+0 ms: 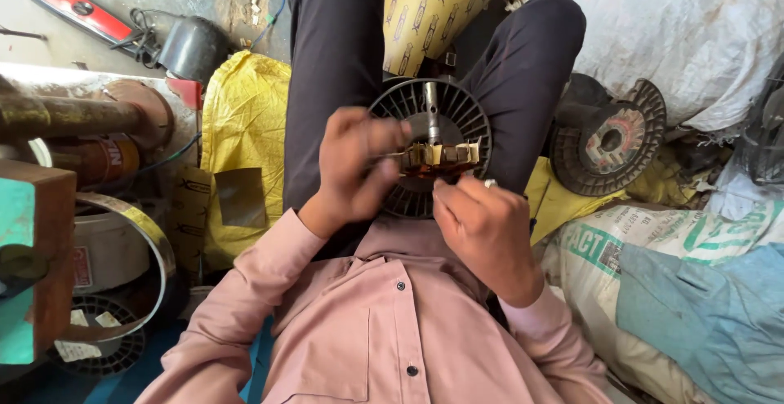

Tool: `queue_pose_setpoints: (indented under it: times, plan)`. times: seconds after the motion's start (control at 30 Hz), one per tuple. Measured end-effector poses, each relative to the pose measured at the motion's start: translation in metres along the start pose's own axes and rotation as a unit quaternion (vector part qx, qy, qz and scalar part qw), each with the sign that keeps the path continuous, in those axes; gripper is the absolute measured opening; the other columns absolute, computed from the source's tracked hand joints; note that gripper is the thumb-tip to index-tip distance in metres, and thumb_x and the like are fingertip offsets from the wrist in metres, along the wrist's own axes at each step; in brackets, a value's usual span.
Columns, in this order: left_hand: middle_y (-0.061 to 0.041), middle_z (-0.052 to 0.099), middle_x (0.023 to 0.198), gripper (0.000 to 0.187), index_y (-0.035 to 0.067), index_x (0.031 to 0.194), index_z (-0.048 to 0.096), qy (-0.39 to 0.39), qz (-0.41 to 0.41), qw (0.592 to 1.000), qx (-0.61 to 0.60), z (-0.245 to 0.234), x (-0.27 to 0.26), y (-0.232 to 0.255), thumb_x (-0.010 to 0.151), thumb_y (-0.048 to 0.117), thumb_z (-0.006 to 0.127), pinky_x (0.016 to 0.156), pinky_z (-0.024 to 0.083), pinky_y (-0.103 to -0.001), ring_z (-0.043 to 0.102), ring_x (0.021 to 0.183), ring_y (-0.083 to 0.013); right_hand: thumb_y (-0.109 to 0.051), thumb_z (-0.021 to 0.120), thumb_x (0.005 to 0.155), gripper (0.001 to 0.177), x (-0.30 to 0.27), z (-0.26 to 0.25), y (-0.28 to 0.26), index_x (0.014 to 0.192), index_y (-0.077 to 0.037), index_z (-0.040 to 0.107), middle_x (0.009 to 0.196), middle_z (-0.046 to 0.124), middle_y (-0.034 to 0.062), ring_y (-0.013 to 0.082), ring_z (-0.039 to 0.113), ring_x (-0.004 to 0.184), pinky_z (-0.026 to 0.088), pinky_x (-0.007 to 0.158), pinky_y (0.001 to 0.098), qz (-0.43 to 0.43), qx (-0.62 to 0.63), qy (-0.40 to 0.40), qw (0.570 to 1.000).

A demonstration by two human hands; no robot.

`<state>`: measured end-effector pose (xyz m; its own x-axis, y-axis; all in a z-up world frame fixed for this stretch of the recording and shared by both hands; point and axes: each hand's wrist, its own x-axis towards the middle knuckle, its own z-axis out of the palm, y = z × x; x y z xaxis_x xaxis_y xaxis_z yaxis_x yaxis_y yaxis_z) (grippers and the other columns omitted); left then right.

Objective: The recorder is rewiring or repairing a fan motor component using copper wire and scissors.

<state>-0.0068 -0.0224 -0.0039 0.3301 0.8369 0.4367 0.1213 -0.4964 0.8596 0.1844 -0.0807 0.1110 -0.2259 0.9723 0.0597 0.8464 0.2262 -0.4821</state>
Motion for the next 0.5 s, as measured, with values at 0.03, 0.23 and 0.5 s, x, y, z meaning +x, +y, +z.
queue_pose_setpoints:
  times: [0.03, 0.23, 0.5]
  plan:
    - [-0.003, 0.072, 0.123, 0.023, 0.009, 0.12, 0.065, 0.0, -0.001, 1.0, -0.002, 0.001, -0.001, 0.007, 0.102, 0.022, 0.06, 0.108, 0.044, -0.042, 0.06, 0.111, -0.0168, -0.005, 0.077, 0.086, 0.003, -0.005, -0.001, 0.003, 0.087, -0.002, 0.076, 0.066, 0.059, 0.009, 0.0242, 0.059, 0.049, 0.043, 0.046, 0.0364, 0.002, -0.001, -0.001, 1.0]
    - [0.004, 0.068, 0.139, 0.024, 0.02, 0.121, 0.071, -0.122, 0.225, 0.944, 0.21, 0.011, -0.018, 0.019, 0.097, 0.024, 0.07, 0.094, 0.04, -0.038, 0.057, 0.111, -0.0196, -0.005, 0.078, 0.086, 0.008, -0.007, -0.022, 0.016, 0.092, -0.002, 0.073, 0.076, 0.066, 0.0066, 0.0222, 0.065, 0.057, 0.048, 0.051, 0.0334, -0.01, 0.057, -0.031, 0.998]
    - [0.005, 0.069, 0.136, 0.021, 0.022, 0.119, 0.071, -0.095, 0.19, 0.951, 0.222, 0.012, -0.02, 0.017, 0.098, 0.022, 0.073, 0.091, 0.041, -0.038, 0.058, 0.109, -0.0189, -0.003, 0.078, 0.082, 0.008, -0.013, 0.018, 0.038, 0.087, -0.005, 0.073, 0.07, 0.06, 0.0086, 0.0267, 0.062, 0.057, 0.046, 0.053, 0.0385, -0.022, 0.036, -0.004, 0.999]
